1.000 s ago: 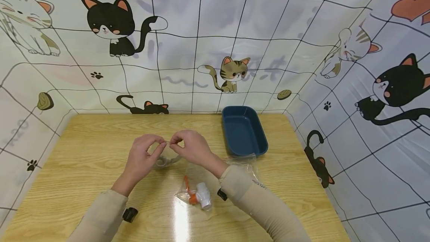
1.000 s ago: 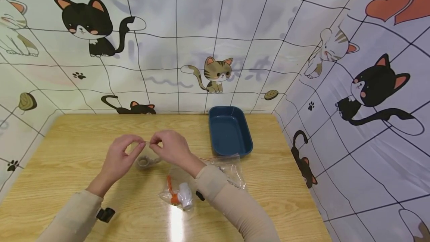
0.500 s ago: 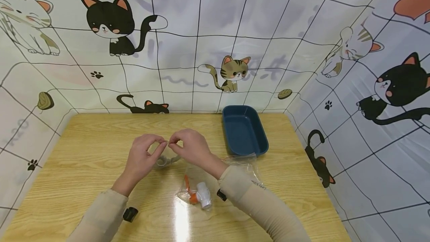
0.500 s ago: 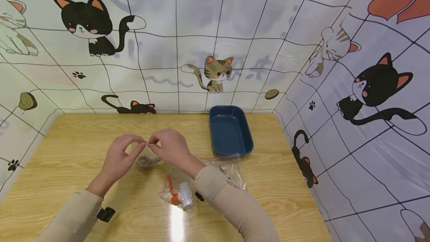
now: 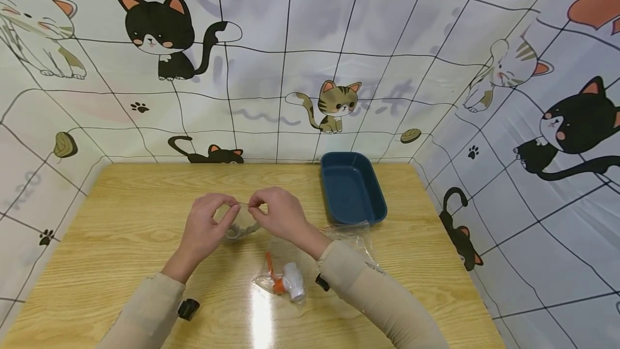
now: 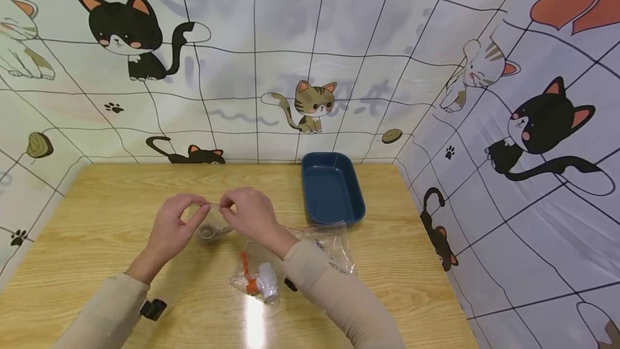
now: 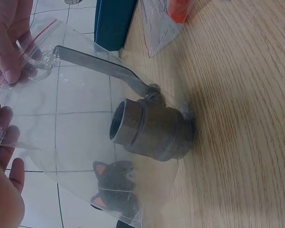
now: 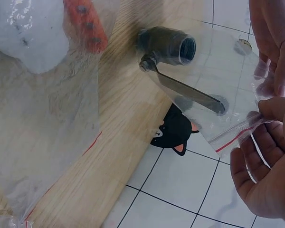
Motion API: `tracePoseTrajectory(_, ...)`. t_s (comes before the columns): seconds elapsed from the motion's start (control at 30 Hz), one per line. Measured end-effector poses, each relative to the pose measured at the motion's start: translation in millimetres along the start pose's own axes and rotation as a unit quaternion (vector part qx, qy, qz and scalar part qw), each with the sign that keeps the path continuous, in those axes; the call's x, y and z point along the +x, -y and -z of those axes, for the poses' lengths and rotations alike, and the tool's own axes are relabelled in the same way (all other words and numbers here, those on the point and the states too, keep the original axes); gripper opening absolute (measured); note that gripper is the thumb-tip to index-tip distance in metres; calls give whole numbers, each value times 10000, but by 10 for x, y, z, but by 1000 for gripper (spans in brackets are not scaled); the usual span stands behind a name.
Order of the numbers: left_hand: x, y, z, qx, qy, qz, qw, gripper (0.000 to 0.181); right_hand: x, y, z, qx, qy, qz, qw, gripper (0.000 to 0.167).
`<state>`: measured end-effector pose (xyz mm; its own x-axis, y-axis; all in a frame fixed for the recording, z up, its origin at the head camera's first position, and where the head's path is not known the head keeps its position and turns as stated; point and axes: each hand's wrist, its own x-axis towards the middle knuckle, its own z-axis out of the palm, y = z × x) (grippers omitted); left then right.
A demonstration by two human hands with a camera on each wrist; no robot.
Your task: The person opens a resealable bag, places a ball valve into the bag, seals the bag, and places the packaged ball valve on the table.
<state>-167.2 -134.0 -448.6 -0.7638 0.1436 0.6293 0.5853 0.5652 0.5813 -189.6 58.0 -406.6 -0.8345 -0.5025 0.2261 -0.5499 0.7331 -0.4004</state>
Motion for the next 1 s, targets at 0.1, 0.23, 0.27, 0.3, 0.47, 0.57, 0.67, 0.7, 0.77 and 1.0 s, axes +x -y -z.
tracePoseTrajectory(0.1,2,1,1,-40,92,85,9999,11,-11,-7,4,-13,-31,11,10000,6)
tracePoseTrajectory(0.23,9,0,5,-51,191,178,9996,14,-17,-22,-2,164,-39,13,9999,7)
tracePoseTrajectory(0.27,11,-1,6,-52,203,174,9996,15,-17,-28,-5,204,-36,3,9998,7)
tracePoseTrajectory(0.3,14,-1,7,-42,204,147,9997,15,-16,-35,-9,259,-31,-7,9997,7)
tracePoseTrajectory(0.47,19,-3,7,-60,131,-39,9999,15,-14,-65,-13,444,101,-23,9990,7)
tracePoseTrajectory(0.57,17,-9,6,-58,81,-62,9999,15,-18,-81,-5,498,214,-82,9985,7)
tracePoseTrajectory(0.67,13,-12,5,-53,60,-40,10000,15,-26,-94,2,513,258,-119,9983,7)
tracePoseTrajectory(0.7,11,-13,4,-60,55,-44,10000,15,-28,-97,3,514,258,-123,9983,7)
tracePoseTrajectory(0.77,8,-8,2,-56,52,-74,9999,15,-31,-100,4,515,246,-107,9983,7)
tracePoseTrajectory(1.0,-1,6,14,58,45,13,10000,12,-31,-99,1,439,271,-224,9984,7)
